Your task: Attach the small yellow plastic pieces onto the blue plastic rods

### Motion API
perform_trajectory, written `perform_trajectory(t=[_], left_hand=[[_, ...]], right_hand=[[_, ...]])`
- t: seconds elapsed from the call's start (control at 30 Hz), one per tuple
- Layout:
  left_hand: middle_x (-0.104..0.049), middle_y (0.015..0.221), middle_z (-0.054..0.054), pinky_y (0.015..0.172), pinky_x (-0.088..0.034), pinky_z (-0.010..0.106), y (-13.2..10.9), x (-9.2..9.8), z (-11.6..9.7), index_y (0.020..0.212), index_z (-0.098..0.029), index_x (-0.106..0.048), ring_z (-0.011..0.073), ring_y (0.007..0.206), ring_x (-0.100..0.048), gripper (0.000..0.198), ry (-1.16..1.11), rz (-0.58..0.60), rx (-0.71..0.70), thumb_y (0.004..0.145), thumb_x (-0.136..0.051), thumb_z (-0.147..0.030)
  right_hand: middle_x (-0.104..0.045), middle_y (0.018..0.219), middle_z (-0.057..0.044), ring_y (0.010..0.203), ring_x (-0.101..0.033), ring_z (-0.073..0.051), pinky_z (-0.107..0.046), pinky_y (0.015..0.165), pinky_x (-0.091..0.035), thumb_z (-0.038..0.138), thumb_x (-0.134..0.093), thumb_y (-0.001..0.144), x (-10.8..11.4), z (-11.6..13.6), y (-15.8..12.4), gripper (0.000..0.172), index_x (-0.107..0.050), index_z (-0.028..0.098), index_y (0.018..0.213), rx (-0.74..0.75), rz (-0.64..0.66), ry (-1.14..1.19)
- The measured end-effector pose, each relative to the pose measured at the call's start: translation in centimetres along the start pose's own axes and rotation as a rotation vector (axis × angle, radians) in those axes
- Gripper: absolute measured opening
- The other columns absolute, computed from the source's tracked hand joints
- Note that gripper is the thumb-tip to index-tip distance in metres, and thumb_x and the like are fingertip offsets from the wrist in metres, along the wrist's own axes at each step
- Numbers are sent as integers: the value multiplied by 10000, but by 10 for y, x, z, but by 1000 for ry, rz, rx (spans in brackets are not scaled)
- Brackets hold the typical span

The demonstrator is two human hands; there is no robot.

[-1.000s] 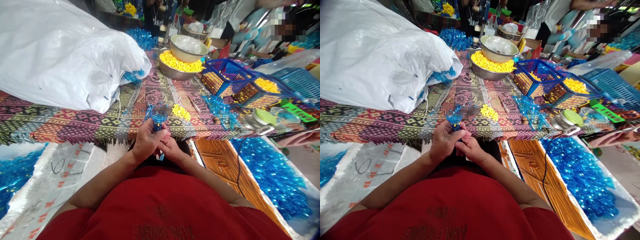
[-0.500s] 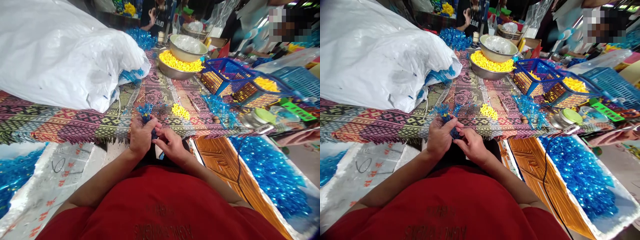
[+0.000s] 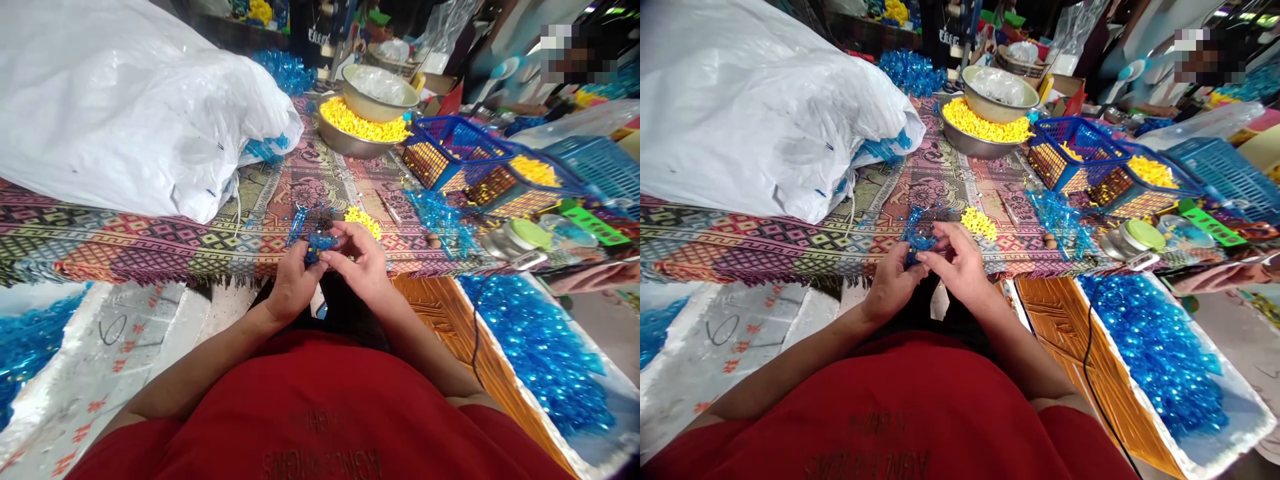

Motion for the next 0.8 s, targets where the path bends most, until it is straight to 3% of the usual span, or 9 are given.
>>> perform_trajectory(t=[0.17, 0.3, 0.47, 0.57, 0.7, 0.8], left_hand=[[-636, 936, 109, 809, -456, 371, 1, -4, 4, 929, -149, -549, 226, 879, -579, 123, 239, -18, -51, 840, -538, -232], [-632, 969, 127, 852, -459, 392, 0, -9, 8, 974, -144, -540, 239, 938, -582, 156, 313, -20, -62, 827, -490, -142], [-626, 1009, 138, 896, -451, 422, -1, -11, 6, 1007, -139, -555, 247, 981, -575, 220, 299, -2, -68, 808, -466, -110], [-636, 1043, 126, 908, -454, 411, 0, -8, 3, 1015, -135, -597, 236, 994, -575, 235, 117, 96, -46, 801, -500, -147], [-676, 907, 64, 756, -516, 312, -4, -11, 10, 1035, -144, -663, 169, 801, -622, 274, -327, 345, 210, 822, -524, -248], [-688, 829, 42, 716, -517, 276, -7, -10, 16, 1022, -152, -699, 142, 732, -623, 288, -504, 308, 352, 783, -596, -276]], right_hand=[[-580, 748, 42, 647, -575, -118, -273, 616, -498, 364, -810, 610, -14, -26, -13, 477, -504, 226, 949, -286, -39, 276], [-607, 804, 29, 696, -598, -133, -299, 677, -513, 354, -831, 573, -20, -34, -16, 574, -490, 236, 1019, -341, -68, 345], [-624, 1013, -41, 757, -602, -156, -337, 722, -530, 361, -840, 549, -19, -36, -16, 686, -523, 224, 1141, -360, -99, 291], [-636, 937, -22, 729, -600, -149, -339, 720, -533, 358, -830, 572, -16, -39, -16, 657, -545, 225, 1148, -380, -78, 316], [-605, 738, 37, 670, -588, -136, -310, 659, -521, 348, -827, 581, -16, -41, -16, 695, -519, 236, 1194, -410, -32, 461], [-589, 706, 54, 622, -566, -113, -275, 599, -497, 320, -830, 574, -17, -41, -16, 713, -510, 228, 1204, -423, -50, 488]])
Point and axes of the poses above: each hand's wrist, its own y-axis towards the middle knuckle, its own x-axis out of the back of the hand, z = x × y, the point moved 6 cm from there along y, towards the middle knuckle
